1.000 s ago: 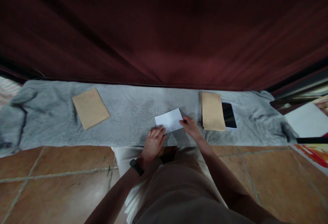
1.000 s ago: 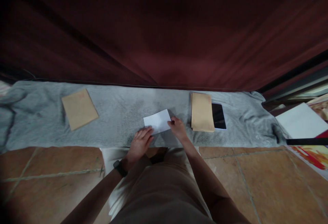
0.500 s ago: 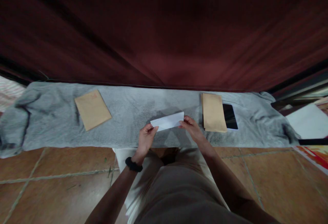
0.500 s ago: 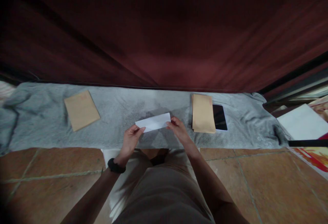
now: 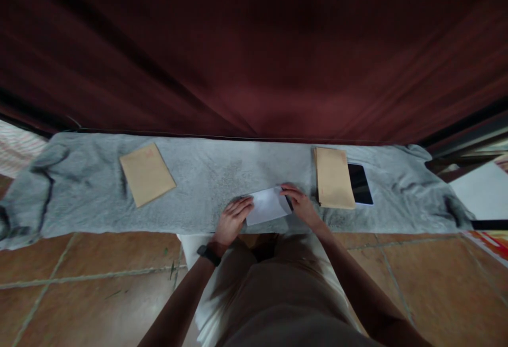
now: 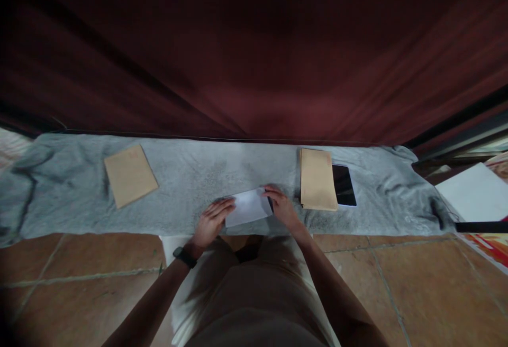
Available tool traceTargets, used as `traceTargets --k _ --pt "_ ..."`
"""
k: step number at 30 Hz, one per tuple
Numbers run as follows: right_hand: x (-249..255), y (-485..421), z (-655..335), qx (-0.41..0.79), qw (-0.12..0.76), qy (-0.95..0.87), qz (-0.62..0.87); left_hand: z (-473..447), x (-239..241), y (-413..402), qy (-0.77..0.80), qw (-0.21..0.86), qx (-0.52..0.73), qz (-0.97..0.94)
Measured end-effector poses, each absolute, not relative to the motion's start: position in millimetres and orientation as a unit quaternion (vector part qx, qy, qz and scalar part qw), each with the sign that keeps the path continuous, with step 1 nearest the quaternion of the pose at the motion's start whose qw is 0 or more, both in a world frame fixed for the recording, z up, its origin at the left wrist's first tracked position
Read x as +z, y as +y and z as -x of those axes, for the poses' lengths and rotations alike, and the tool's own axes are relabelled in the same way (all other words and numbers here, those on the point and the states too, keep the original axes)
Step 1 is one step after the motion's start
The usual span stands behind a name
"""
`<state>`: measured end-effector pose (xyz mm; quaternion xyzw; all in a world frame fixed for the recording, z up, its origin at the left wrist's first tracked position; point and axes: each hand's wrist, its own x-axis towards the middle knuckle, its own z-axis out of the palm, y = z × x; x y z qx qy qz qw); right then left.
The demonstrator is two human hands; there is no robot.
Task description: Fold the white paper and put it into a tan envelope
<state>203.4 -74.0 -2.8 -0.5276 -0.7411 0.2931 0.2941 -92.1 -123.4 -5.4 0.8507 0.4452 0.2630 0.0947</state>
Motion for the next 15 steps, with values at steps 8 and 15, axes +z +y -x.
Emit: traceTargets --k 8,15 --pt "13 -104 -150 0.164 0.191 -0.866 0.432 95 -1 -125 0.416 0.104 0.212 -0.878" --pt "-3 -119 -124 0.09 0.151 -0.85 0.496 99 -1 -130 0.436 0.128 0.197 -0.869"
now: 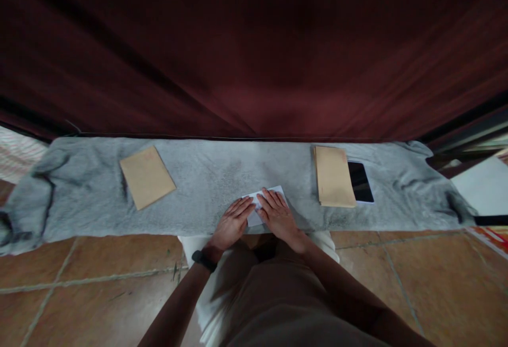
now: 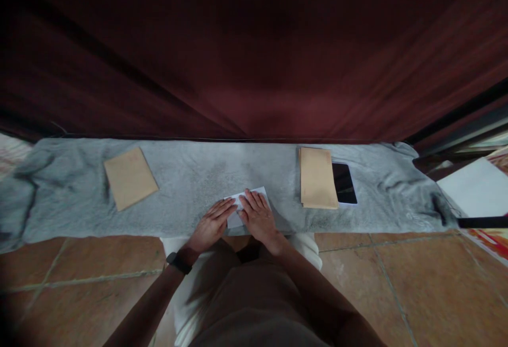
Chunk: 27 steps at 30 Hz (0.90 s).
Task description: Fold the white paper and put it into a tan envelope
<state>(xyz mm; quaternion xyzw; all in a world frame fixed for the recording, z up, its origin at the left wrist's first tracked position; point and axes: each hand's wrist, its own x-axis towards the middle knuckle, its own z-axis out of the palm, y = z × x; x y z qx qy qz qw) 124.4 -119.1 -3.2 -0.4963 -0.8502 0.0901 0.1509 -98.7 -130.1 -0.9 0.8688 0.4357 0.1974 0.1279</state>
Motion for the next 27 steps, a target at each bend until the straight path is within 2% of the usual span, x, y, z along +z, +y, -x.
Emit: traceTargets --k 8,14,18,23,25,27 --pt "-10 -114 -173 0.051 0.152 -0.822 0.546 101 1 -128 0.437 0.165 0.212 -0.858" --pt "-12 -114 -175 0.093 0.186 -0.81 0.548 101 -1 -130 0.437 0.174 0.215 -0.856" --pt "-17 -107 -189 0.221 0.289 -0.769 0.525 94 8 -132 0.43 0.202 0.258 -0.841" --pt "-19 -97 -215 0.465 0.469 -0.551 0.511 80 35 -132 0.528 0.303 0.377 -0.698" --pt "-9 -97 -215 0.548 0.487 -0.477 0.485 75 42 -129 0.562 0.358 0.402 -0.628" --pt "7 -101 -209 0.613 0.463 -0.448 0.458 71 43 -127 0.573 0.415 0.427 -0.563"
